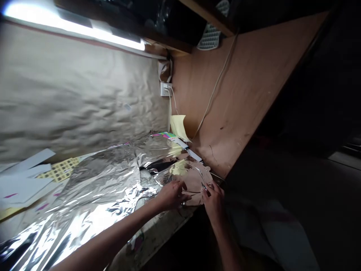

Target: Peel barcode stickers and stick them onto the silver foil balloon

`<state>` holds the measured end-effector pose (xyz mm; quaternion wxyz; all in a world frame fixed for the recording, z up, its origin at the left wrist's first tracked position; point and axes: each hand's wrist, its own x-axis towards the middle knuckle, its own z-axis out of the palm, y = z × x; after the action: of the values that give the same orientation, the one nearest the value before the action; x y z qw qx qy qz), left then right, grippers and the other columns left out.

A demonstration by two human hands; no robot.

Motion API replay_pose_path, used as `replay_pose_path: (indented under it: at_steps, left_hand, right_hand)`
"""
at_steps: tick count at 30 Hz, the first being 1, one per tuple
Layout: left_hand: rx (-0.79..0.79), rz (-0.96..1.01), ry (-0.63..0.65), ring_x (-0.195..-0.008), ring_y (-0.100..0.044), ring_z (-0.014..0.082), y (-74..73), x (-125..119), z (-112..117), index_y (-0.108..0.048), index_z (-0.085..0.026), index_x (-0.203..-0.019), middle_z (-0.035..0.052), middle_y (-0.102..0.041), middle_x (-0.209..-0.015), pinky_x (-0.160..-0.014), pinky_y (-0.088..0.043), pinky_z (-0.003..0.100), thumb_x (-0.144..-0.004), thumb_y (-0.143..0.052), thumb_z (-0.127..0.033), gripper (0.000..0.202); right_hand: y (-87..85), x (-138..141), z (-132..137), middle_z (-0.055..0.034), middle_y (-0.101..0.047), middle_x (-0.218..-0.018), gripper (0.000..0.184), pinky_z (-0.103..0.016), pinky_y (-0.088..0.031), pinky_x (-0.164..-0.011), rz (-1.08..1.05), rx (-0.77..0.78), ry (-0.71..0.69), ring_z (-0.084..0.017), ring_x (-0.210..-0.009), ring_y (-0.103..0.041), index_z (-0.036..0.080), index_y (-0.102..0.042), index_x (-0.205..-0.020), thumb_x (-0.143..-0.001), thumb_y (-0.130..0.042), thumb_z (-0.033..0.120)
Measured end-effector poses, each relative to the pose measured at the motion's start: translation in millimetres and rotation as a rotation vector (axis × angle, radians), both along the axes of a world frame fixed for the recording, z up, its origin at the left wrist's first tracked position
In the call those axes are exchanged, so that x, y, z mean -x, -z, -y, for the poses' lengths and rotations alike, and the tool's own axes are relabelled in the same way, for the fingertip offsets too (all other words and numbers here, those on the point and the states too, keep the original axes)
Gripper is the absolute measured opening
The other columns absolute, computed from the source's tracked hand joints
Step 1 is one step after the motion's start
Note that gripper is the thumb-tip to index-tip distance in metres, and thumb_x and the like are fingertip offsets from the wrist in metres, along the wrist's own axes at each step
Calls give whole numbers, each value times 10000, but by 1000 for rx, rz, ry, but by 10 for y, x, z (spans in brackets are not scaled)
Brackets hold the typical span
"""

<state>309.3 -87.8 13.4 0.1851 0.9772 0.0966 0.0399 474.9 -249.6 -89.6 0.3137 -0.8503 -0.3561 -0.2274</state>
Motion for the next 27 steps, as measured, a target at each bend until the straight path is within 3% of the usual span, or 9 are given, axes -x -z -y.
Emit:
replay_pose_path:
  at_steps: [3, 6, 10, 14, 18, 22, 24, 27]
  left_hand:
    - [22, -35, -73, -950, -634, 253, 174, -258, 45, -644, -205, -1000, 75, -678, -1009, -735, -476, 299, -783, -660, -534, 395]
    - [36, -71, -109, -897, -650, 230, 263, -329, 35, -674, -233, -956, 44, -695, -957, -694, -460, 279, -823, -632, -480, 283]
    - [38, -96, -124, -934, -647, 235, 261, -324, 18, -688, -247, -968, 48, -703, -955, -717, -457, 286, -860, -580, -476, 275]
    - [47, -122, -123, -934, -648, 265, 211, -379, 35, -683, -241, -994, 63, -703, -966, -730, -472, 303, -697, -726, -530, 417]
    - [56, -142, -152, -868, -672, 266, 186, -451, 32, -724, -257, -939, 69, -716, -917, -700, -476, 311, -779, -661, -421, 238]
    - [65, -121, -149, -871, -675, 266, 160, -448, -24, -735, -229, -935, 91, -718, -903, -694, -462, 302, -852, -571, -372, 233]
    - [79, -99, -122, -858, -675, 246, 133, -418, -49, -734, -222, -913, 82, -716, -866, -692, -452, 286, -884, -530, -359, 247]
    - [103, -44, -80, -829, -670, 221, 85, -359, -35, -726, -222, -895, 64, -712, -833, -684, -436, 265, -895, -518, -339, 238]
  right_hand:
    - [-48, 52, 7, -154, -635, -1203, 378, -453, -448, -947, -77, -29, 0, -310, -1078, -563, 152, -750, -1004, -887, -524, 431]
    - [-89, 73, 31, -169, -578, -1280, 384, -481, -438, -977, -162, -146, -36, -315, -1141, -540, 152, -716, -1060, -886, -527, 437]
    - [-154, 99, 86, -184, -528, -1312, 423, -498, -407, -1035, -230, -335, -58, -298, -1208, -512, 142, -638, -1177, -892, -520, 431]
    - [-183, 154, 139, -176, -555, -1263, 408, -502, -402, -1046, -294, -338, -95, -295, -1199, -519, 135, -631, -1164, -878, -536, 411]
    - [-169, 238, 214, -150, -565, -1249, 372, -480, -425, -1023, -315, -373, -76, -280, -1171, -537, 163, -629, -1153, -883, -535, 401]
    - [-205, 303, 286, -139, -645, -1080, 385, -373, -525, -805, -421, -396, -26, -254, -947, -630, 160, -656, -1064, -893, -516, 475]
    - [-272, 304, 281, -111, -688, -871, 431, -312, -511, -659, -545, -355, -42, -227, -757, -646, 150, -670, -929, -903, -476, 534]
    - [-449, 277, 170, -67, -676, -674, 530, -263, -447, -572, -627, -226, -124, -202, -630, -631, 161, -668, -770, -918, -399, 593]
